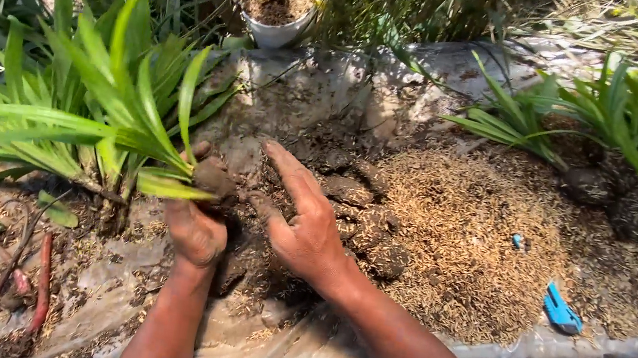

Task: The person plants small green plants into a bed of soil and wood chips on a table covered with a plastic sheet. They use their hands to separate the soil, position the plants, and pack the soil around the roots.

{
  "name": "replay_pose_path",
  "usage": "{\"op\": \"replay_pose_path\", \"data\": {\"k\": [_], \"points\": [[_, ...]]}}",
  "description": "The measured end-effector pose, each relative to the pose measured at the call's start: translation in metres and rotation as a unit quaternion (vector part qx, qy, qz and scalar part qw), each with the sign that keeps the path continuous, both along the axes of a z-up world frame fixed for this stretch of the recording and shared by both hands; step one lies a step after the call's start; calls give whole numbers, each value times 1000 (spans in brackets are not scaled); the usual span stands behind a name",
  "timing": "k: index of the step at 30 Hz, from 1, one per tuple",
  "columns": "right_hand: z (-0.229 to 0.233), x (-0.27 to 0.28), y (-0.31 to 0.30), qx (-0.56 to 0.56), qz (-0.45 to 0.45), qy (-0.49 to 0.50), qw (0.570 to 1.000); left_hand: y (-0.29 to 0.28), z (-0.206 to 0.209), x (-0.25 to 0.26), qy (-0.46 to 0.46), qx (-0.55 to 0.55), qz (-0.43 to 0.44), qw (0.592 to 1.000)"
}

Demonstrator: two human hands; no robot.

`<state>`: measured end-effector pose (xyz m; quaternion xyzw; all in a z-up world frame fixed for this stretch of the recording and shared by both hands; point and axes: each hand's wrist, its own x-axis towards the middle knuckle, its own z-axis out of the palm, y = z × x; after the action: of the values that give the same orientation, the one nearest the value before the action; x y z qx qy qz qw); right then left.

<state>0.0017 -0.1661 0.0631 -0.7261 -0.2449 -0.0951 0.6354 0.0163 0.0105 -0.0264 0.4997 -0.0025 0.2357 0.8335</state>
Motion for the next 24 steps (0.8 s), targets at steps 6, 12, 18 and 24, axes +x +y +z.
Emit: {"op": "replay_pose_path", "data": {"k": [6,12,18,24], "points": [[-6,14,-101,-143,-108,-68,981,-17,44,-27,93,259,59,960],[-41,13,-190,-407,-229,2,884,-99,83,-29,116,80,-19,990],[-51,4,-195,-574,-167,51,800,-188,105,-11,152,132,-140,969],[-148,29,-213,-579,-203,-2,790,-244,111,13,175,189,-156,954]]}}
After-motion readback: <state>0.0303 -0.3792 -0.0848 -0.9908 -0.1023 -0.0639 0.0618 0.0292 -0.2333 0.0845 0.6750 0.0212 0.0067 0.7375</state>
